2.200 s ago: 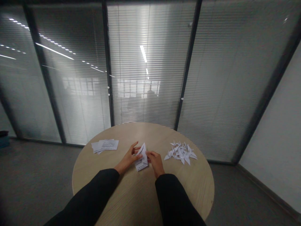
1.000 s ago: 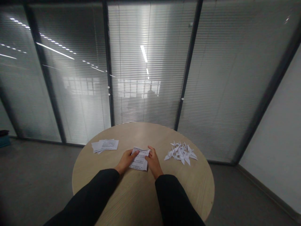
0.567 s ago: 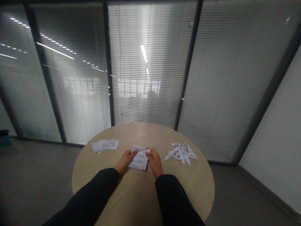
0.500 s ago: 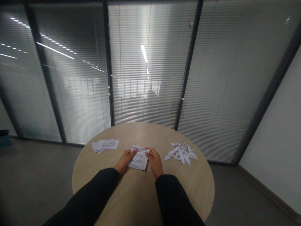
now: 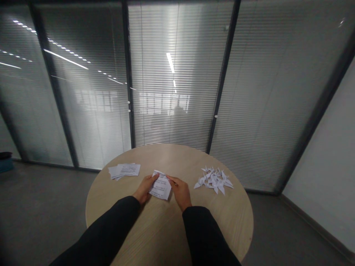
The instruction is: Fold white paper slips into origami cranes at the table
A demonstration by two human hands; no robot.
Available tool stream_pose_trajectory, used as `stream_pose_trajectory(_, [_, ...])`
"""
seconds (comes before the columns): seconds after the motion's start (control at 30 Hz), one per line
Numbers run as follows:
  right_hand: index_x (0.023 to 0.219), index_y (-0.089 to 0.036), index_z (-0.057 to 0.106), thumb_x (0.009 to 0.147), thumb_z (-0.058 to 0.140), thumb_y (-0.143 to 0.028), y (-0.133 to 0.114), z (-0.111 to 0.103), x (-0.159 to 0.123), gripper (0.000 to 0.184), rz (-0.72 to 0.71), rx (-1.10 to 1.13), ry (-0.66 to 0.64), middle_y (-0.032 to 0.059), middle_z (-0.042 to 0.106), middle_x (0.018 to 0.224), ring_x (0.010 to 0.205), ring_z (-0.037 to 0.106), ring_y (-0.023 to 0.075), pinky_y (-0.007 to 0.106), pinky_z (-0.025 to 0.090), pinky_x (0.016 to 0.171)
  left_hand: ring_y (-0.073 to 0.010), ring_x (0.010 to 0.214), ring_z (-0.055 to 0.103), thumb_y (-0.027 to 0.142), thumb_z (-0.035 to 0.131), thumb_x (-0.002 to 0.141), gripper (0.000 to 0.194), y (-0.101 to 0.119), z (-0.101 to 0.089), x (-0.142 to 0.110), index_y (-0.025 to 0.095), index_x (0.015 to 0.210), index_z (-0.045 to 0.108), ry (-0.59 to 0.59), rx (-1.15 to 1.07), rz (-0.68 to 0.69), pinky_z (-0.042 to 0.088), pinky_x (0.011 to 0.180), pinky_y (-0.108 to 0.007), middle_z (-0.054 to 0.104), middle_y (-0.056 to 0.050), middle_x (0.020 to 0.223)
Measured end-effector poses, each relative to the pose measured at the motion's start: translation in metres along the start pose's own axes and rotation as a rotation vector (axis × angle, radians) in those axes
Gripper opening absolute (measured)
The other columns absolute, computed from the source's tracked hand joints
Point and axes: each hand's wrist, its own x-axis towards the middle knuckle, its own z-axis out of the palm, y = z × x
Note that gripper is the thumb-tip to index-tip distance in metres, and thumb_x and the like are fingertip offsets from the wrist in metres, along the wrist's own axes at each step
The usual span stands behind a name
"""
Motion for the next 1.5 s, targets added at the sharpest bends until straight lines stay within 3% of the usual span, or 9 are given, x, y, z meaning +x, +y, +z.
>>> stream_pose_trajectory(0.17, [0.101, -0.024, 0.070, 0.080, 0.054, -0.028, -0.002, 0.000, -0.002, 0.026, -0.068, -0.070, 0.005, 0.0051, 0.070, 0.103, 0.094, 0.064, 0.0220, 0.036, 0.050, 0.084, -0.0185, 0.055, 0.064, 0.050, 0.071, 0.063, 0.044, 0.002, 0.001, -0.002, 0.008, 0.077, 0.065, -0.004, 0.000, 0.024, 0.047, 0.053, -0.027, 0.069, -0.010, 0.063])
stream_pose_trajectory(0.37, [0.102, -0.023, 0.069, 0.081, 0.053, -0.027, 0.001, 0.003, -0.001, 0.027, -0.047, -0.127, 0.078, 0.0043, 0.070, 0.105, 0.093, 0.065, 0.0222, 0.038, 0.050, 0.086, -0.0187, 0.055, 0.064, 0.050, 0.070, 0.063, 0.044, 0.003, 0.004, -0.003, 0.008, 0.075, 0.064, 0.027, -0.007, 0.053, 0.047, 0.053, -0.027, 0.069, -0.010, 0.062])
stream_pose_trajectory(0.9, [0.107, -0.021, 0.067, 0.085, 0.047, -0.029, -0.001, 0.005, -0.001, 0.030, -0.126, -0.285, 0.077, 0.0056, 0.069, 0.107, 0.096, 0.065, 0.0212, 0.037, 0.051, 0.089, -0.0165, 0.051, 0.063, 0.023, 0.058, 0.081, 0.018, 0.008, 0.006, -0.002, 0.008, 0.072, 0.062, 0.057, -0.136, -0.069, 0.047, 0.050, -0.025, 0.068, -0.010, 0.063])
stream_pose_trajectory(1.13, [0.110, -0.021, 0.065, 0.088, 0.042, -0.020, 0.005, 0.001, -0.002, 0.032, -0.299, -0.451, -0.053, 0.0050, 0.069, 0.108, 0.097, 0.065, 0.0200, 0.035, 0.052, 0.089, -0.0163, 0.051, 0.062, 0.023, 0.055, 0.083, 0.022, 0.005, -0.002, 0.004, 0.009, 0.067, 0.060, 0.057, -0.159, -0.120, 0.047, 0.053, -0.025, 0.067, -0.008, 0.060])
stream_pose_trajectory(1.33, [0.116, -0.018, 0.061, 0.087, 0.043, -0.010, 0.011, 0.000, -0.003, 0.036, -0.541, -0.637, -0.122, 0.0095, 0.067, 0.111, 0.100, 0.064, 0.0195, 0.035, 0.052, 0.090, -0.0170, 0.053, 0.064, 0.025, 0.046, 0.088, 0.025, 0.005, -0.006, 0.007, 0.009, 0.077, 0.062, 0.007, -0.224, -0.191, 0.050, 0.055, -0.026, 0.067, -0.008, 0.060])
stream_pose_trajectory(1.5, [0.117, -0.019, 0.060, 0.085, 0.049, -0.008, 0.012, 0.000, -0.002, 0.036, -0.639, -0.782, -0.157, 0.0113, 0.064, 0.115, 0.104, 0.061, 0.0206, 0.035, 0.052, 0.090, -0.0174, 0.058, 0.065, 0.030, 0.046, 0.089, 0.028, 0.003, -0.009, 0.011, 0.009, 0.077, 0.061, 0.026, -0.292, -0.228, 0.051, 0.061, -0.027, 0.068, -0.008, 0.063])
